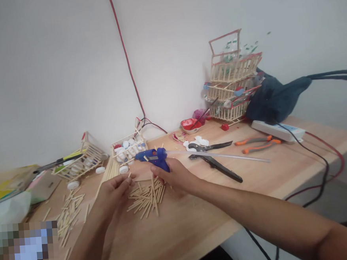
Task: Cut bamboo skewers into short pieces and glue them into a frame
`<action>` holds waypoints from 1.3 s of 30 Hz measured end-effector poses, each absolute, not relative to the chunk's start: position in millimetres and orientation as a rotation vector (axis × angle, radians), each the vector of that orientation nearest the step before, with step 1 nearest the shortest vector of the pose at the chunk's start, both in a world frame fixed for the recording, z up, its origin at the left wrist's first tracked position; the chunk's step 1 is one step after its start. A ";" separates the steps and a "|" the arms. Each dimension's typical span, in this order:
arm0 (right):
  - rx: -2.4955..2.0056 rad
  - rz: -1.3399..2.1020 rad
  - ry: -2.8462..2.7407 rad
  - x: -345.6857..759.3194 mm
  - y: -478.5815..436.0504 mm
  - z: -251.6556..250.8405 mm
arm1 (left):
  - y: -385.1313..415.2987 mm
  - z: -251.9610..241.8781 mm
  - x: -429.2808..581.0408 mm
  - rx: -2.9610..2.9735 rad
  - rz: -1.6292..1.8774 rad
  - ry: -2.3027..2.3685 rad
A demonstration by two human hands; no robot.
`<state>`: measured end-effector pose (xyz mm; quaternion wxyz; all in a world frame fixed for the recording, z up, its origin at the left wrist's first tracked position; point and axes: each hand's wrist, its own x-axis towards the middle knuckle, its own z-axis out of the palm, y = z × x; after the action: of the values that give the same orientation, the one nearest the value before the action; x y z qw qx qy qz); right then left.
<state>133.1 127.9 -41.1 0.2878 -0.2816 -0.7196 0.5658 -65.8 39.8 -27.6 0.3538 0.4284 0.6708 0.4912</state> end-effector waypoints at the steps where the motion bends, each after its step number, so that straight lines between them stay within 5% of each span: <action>1: -0.749 1.486 -1.929 134.5 126.8 -39.0 | 39.2 -25.3 -64.1 1.047 1.298 1.669; 12: -0.756 1.304 -2.091 138.6 119.8 -31.7 | 40.7 -18.4 -58.7 0.753 1.498 1.282; 39: -0.791 1.322 -2.135 137.6 121.5 -34.3 | 38.7 -12.6 -55.0 0.734 1.501 1.278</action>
<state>137.6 121.5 -34.3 0.2518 -0.2908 -0.7848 0.4859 -55.0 38.7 -12.6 0.4960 0.3030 0.5275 0.6196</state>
